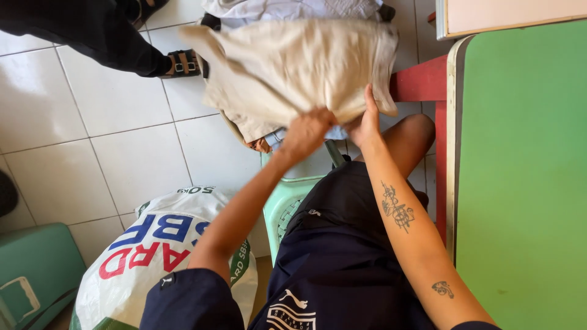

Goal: Folding various items of clothing including shorts, shirts, and skirts on a folding table.

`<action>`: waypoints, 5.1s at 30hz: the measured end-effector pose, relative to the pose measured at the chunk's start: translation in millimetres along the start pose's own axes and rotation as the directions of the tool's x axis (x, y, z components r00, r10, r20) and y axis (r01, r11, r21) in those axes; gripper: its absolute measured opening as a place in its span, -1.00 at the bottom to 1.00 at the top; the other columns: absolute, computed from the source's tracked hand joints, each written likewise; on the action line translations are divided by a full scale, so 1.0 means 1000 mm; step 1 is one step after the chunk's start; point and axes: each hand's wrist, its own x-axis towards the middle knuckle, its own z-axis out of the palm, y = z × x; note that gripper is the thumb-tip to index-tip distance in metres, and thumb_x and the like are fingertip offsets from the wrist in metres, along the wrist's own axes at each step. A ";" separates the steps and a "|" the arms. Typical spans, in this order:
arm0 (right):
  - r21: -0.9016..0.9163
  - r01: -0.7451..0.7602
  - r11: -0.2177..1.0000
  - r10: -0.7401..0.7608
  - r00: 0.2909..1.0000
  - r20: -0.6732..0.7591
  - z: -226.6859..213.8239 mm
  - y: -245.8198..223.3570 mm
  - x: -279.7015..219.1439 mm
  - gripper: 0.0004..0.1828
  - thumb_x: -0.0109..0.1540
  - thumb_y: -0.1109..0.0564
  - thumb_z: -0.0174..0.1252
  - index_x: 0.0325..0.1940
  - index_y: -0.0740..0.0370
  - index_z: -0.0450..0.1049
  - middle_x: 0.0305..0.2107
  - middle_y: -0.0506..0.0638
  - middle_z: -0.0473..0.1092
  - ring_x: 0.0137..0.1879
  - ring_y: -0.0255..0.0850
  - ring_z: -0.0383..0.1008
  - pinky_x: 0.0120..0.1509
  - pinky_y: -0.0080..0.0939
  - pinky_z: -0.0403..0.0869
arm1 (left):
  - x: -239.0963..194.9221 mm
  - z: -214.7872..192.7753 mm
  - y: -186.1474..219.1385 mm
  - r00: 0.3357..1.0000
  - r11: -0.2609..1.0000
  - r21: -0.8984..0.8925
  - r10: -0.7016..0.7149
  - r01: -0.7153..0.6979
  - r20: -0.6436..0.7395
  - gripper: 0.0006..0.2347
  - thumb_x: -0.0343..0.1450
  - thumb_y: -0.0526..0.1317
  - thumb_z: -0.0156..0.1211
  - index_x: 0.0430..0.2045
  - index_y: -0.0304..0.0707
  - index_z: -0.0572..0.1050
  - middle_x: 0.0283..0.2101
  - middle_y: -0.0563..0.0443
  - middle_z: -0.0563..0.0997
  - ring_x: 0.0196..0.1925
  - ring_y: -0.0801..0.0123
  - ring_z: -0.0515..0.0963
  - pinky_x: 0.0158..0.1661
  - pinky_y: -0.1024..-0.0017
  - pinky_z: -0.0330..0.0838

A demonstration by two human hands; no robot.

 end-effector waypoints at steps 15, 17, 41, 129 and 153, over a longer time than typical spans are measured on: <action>-0.602 0.335 0.725 -0.125 0.923 0.363 0.063 -0.026 -0.134 -0.44 0.18 0.29 0.32 0.29 0.25 0.45 0.14 0.10 0.47 0.25 -0.17 0.43 0.39 0.01 0.35 | -0.013 -0.038 0.021 0.844 0.872 -0.409 -0.418 0.269 -0.336 -0.52 0.32 -0.34 0.37 0.17 -0.05 0.47 0.19 0.05 0.56 0.33 0.10 0.45 0.37 -0.24 0.00; -0.699 0.201 0.686 0.149 0.902 0.406 0.044 -0.042 -0.139 -0.31 0.13 0.19 0.40 0.36 0.12 0.44 0.27 0.02 0.38 0.37 -0.16 0.31 0.53 -0.08 0.21 | -0.002 -0.041 0.013 0.561 0.577 -0.761 -0.750 0.297 -0.349 -0.86 0.47 -0.26 0.14 -0.21 0.09 0.60 -0.32 0.09 0.65 -0.18 0.40 0.63 0.02 0.33 0.46; -0.468 0.623 0.626 -0.420 0.776 0.471 0.038 -0.007 -0.100 -0.66 0.19 0.19 0.26 0.06 0.08 0.58 0.35 0.25 0.18 0.42 0.08 0.26 0.41 -0.02 0.29 | -0.051 -0.148 0.007 0.907 0.520 -0.802 -0.417 0.295 0.063 -0.12 0.30 -0.44 0.38 0.43 0.10 -0.13 0.42 -0.13 0.01 0.30 -0.01 0.32 0.12 0.23 0.48; -0.854 -0.351 0.385 -0.885 0.120 -0.449 -0.126 -0.011 -0.421 -0.51 0.16 -0.03 0.29 0.18 -0.19 0.42 -0.09 -0.17 0.49 0.04 -0.06 0.57 0.03 -0.01 0.55 | 0.172 -0.046 0.369 0.724 0.593 -0.805 0.562 -0.013 0.401 -0.59 0.41 -0.47 0.14 0.16 -0.12 0.52 0.16 -0.18 0.60 0.31 0.09 0.46 0.32 0.12 0.23; -0.647 -0.542 0.537 -0.780 -0.025 -0.626 -0.238 -0.039 -0.383 -0.32 0.41 -0.43 -0.27 0.60 -0.32 0.01 0.58 0.11 -0.19 0.61 0.39 -0.30 0.40 0.82 -0.22 | 0.190 0.068 0.378 0.738 0.786 0.076 0.535 -0.613 0.411 -0.41 0.55 0.24 -0.29 0.51 0.19 0.00 0.59 -0.15 -0.11 0.61 -0.13 -0.25 0.35 -0.45 -0.51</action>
